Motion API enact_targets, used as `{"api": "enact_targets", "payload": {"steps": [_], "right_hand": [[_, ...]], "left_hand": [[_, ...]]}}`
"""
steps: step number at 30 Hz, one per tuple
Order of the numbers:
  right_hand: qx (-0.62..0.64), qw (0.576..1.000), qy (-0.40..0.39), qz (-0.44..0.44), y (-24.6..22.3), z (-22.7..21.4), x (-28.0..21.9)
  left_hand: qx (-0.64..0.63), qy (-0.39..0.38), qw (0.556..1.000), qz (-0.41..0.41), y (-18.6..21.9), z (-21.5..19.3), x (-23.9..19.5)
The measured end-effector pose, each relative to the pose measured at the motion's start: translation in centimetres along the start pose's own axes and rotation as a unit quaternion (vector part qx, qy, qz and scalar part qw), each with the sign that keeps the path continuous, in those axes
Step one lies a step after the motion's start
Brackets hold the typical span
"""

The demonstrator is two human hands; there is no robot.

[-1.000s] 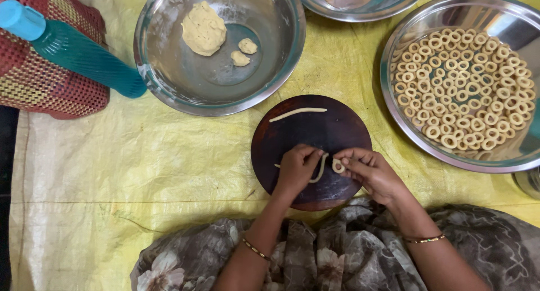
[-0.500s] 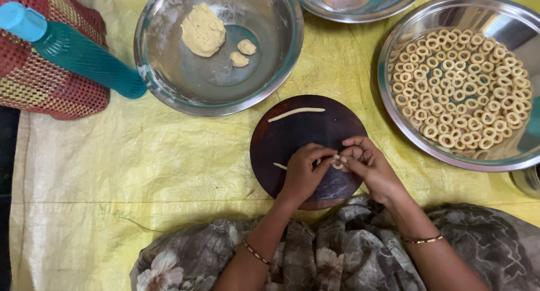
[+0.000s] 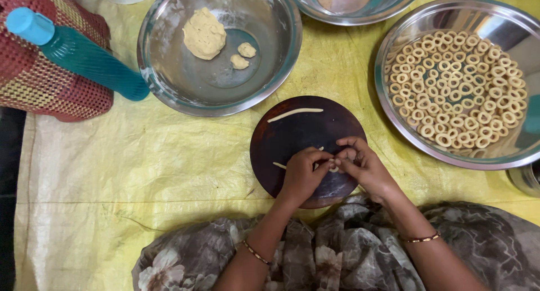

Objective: The person rolls small pieces of dough into thin strips on a wooden board, then joins the ends to form rings and places them into a large metal tray. The process is repeated continuously with multiple dough pieces.

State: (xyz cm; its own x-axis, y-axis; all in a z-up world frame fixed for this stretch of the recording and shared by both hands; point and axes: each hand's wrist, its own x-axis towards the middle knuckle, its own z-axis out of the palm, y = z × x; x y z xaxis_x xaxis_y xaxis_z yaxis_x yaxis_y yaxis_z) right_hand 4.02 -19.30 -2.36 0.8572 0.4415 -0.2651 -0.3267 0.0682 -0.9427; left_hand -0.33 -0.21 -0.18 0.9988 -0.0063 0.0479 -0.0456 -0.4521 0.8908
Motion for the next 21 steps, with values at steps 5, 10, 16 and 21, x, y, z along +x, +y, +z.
{"api": "enact_targets", "payload": {"steps": [5,10,16,21], "right_hand": [[-0.096,0.992,0.059,-0.057,-0.5,-0.1,0.1],[-0.050,0.993,0.100,-0.047,-0.8,-0.6,0.6],[-0.077,0.991,0.097,-0.055,1.2,-0.7,1.9],[-0.346,0.915,0.159,-0.135,3.0,0.0,1.9]], "left_hand": [[-0.152,0.027,0.987,-0.032,-1.5,0.9,-0.2],[-0.458,-0.020,0.870,-0.185,-3.5,0.1,-0.5],[-0.580,-0.015,0.789,-0.203,-3.4,0.3,-1.0],[-0.558,0.022,0.795,-0.237,-1.9,0.9,-0.2]]}}
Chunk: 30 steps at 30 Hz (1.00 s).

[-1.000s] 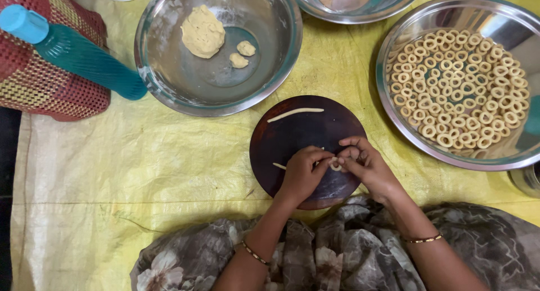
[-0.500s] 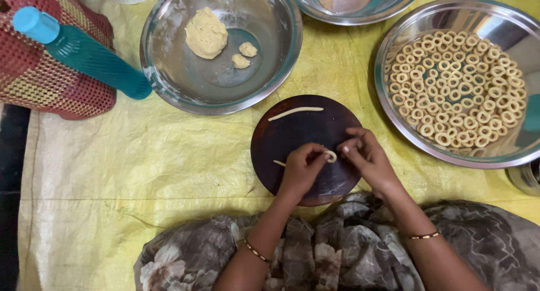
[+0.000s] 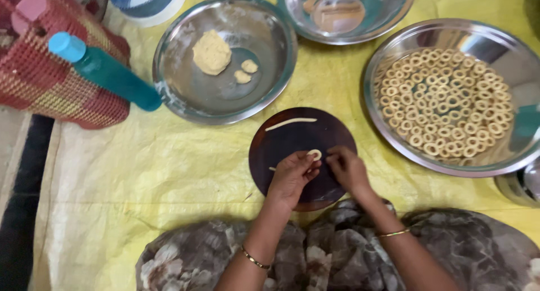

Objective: The person rolls small pieces of dough into thin strips on a wooden board, then joins the ends to form rings and places them into a large metal tray. The process is repeated continuously with multiple dough pieces.

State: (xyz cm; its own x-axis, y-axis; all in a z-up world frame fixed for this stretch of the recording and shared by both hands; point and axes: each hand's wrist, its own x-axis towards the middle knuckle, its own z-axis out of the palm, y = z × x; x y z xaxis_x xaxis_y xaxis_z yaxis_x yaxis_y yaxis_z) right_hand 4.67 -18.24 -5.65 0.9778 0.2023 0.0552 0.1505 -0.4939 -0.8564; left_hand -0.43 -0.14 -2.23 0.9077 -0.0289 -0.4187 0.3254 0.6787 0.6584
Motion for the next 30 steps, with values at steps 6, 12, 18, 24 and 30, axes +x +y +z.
{"api": "enact_targets", "payload": {"steps": [6,12,18,24,30], "right_hand": [[-0.067,0.995,0.043,-0.056,1.9,2.3,-0.2],[-0.127,0.991,-0.010,-0.041,4.9,4.2,0.7],[0.161,0.985,0.032,-0.051,4.1,4.5,-0.8],[0.187,0.982,0.010,0.002,1.2,3.3,-0.4],[0.199,0.975,0.055,-0.081,-0.9,1.5,-0.6]], "left_hand": [[0.019,-0.026,0.999,0.026,0.1,3.9,2.5],[0.105,-0.064,0.991,0.059,-2.6,9.1,7.5],[0.201,-0.092,0.975,0.032,-6.1,12.1,13.6],[0.385,-0.084,0.909,0.135,-7.1,14.5,18.2],[0.747,-0.100,0.567,0.331,-7.3,15.3,19.5]]}}
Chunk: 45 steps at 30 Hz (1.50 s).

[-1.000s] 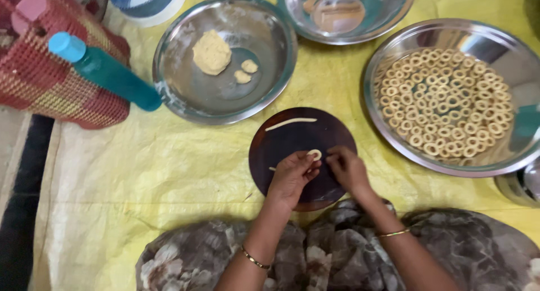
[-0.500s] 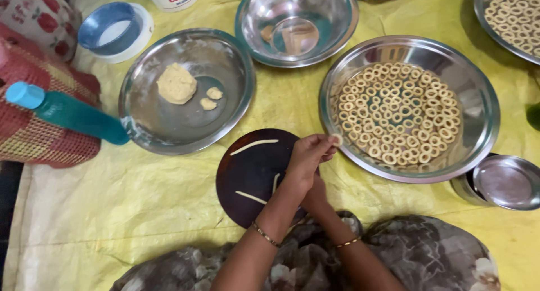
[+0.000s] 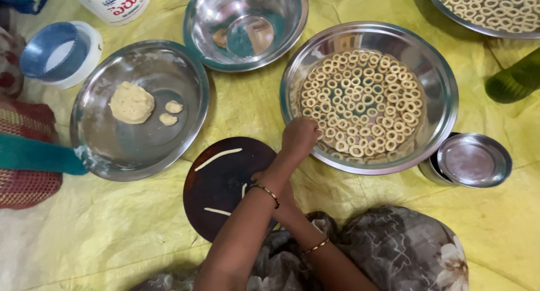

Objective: The person rolls small pieces of dough into thin strips on a wooden board, then joins the ends to form rings and places them into a large metal tray. The process is repeated continuously with multiple dough pieces.

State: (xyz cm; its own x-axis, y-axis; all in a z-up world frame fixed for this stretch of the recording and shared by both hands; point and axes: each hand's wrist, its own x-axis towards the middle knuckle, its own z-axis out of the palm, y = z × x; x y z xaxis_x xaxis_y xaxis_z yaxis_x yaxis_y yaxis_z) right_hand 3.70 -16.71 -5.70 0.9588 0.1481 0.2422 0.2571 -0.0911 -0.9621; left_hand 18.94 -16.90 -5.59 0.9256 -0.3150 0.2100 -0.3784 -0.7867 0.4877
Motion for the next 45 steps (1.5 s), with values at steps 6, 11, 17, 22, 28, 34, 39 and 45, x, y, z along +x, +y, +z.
{"api": "enact_targets", "payload": {"steps": [6,11,17,22,28,34,39,45], "right_hand": [[-0.191,0.980,-0.051,-0.017,0.7,1.1,0.3],[-0.194,0.978,-0.069,-0.010,1.7,1.4,0.5],[-0.182,0.979,-0.079,0.040,1.2,1.3,0.8],[-0.178,0.980,-0.079,0.043,1.2,1.2,0.9],[-0.151,0.983,-0.091,0.059,1.3,1.0,0.9],[-0.148,0.983,-0.091,0.057,1.5,1.1,1.0],[-0.150,0.984,-0.084,0.043,1.5,0.9,1.0],[-0.148,0.983,-0.092,0.061,1.2,1.1,1.0]], "left_hand": [[0.083,-0.132,0.988,-0.012,0.8,2.4,0.6],[0.039,-0.163,0.977,-0.134,2.4,4.0,1.6],[0.087,-0.175,0.973,-0.126,2.9,4.6,1.7],[0.099,-0.178,0.973,-0.113,2.3,4.9,1.7],[0.121,-0.178,0.973,-0.082,1.6,5.2,1.7],[0.113,-0.110,0.985,-0.067,1.8,4.4,1.2],[0.167,-0.143,0.973,-0.064,2.8,3.2,1.0],[0.161,-0.126,0.977,-0.063,3.2,2.6,0.5]]}}
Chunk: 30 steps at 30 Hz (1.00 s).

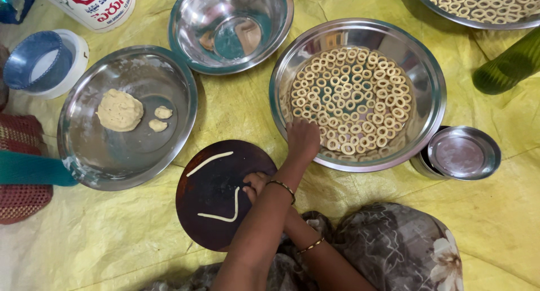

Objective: The person rolls small pieces of dough into thin strips on a wooden board, then joins the ends to form rings and places them into a large metal tray. The process is repeated continuously with multiple dough pieces.

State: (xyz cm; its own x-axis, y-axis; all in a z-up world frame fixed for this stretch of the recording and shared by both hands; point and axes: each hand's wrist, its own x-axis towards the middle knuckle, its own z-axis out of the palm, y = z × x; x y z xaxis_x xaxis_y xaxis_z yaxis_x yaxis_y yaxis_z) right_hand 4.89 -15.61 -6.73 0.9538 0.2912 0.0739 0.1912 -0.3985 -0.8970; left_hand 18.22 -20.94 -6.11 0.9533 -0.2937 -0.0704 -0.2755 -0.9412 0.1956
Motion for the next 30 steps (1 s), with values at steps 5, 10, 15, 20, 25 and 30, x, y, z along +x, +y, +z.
{"api": "enact_targets", "payload": {"steps": [5,10,15,20,25,30], "right_hand": [[-0.004,1.000,-0.013,0.019,0.4,0.1,0.1],[-0.009,1.000,-0.017,0.019,1.5,0.9,0.1],[-0.012,1.000,0.005,-0.019,2.7,1.8,0.4],[0.005,0.995,0.072,-0.066,2.9,0.7,-0.3],[-0.129,0.990,0.047,-0.039,0.9,0.0,0.1],[-0.146,0.982,0.067,-0.096,-1.1,-0.6,-0.7]], "left_hand": [[-0.039,0.018,0.999,-0.009,-0.3,0.7,0.0],[-0.011,0.014,1.000,0.005,-0.7,1.5,0.3],[-0.093,0.110,0.989,0.014,-1.4,0.1,-0.6],[-0.197,0.214,0.956,0.025,-6.2,-4.1,-6.2],[-0.189,0.232,0.953,-0.058,-15.0,-8.2,-17.7],[-0.127,0.263,0.930,-0.223,-20.3,-8.8,-26.8]]}}
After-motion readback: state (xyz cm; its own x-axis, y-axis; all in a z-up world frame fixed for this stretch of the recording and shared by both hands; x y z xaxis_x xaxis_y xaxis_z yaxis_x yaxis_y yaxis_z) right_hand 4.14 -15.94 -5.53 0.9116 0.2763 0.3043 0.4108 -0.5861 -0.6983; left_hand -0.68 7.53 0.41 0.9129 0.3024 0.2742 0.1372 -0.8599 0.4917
